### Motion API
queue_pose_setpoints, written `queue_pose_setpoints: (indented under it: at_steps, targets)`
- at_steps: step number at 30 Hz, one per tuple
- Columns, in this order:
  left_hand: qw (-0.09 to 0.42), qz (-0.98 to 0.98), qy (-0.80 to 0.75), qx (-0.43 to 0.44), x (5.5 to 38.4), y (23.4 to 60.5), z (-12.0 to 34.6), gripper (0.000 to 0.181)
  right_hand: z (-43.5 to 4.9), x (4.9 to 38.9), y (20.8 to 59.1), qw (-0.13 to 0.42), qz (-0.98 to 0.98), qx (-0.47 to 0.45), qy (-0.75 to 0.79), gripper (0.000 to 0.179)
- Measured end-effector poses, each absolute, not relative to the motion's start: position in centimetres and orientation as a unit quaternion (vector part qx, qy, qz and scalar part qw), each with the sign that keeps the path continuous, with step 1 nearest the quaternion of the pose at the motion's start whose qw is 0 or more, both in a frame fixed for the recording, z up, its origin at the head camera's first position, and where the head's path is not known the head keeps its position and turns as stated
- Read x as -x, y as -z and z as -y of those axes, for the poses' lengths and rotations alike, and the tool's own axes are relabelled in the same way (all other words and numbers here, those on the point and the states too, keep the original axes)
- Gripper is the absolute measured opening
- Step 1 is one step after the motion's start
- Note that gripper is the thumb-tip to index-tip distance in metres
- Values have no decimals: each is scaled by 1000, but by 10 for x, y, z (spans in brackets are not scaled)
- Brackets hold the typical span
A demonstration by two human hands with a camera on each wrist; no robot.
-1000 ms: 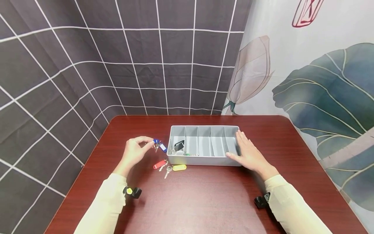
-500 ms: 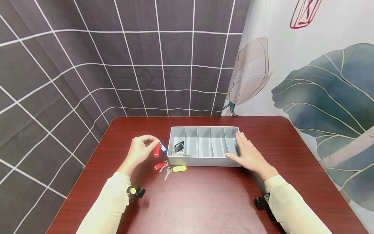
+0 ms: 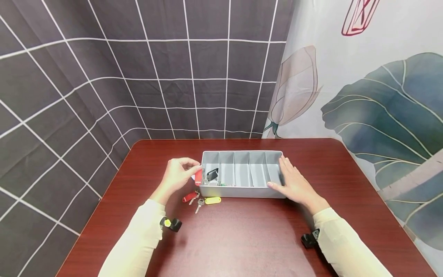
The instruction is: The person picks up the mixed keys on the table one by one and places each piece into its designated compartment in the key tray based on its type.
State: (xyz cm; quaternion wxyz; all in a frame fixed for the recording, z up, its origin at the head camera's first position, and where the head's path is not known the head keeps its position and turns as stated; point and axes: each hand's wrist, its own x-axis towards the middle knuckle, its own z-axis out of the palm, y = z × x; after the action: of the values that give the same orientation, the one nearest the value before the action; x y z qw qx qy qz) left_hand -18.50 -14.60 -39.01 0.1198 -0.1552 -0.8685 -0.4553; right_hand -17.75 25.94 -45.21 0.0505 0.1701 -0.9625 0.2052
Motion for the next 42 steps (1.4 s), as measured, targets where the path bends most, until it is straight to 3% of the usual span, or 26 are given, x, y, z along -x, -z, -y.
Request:
queue_pose_setpoints:
  at_steps: [42]
  targets:
    - [65,869,440,216,224,386,49,11,-259,177,452,52,963,-167,-205,107]
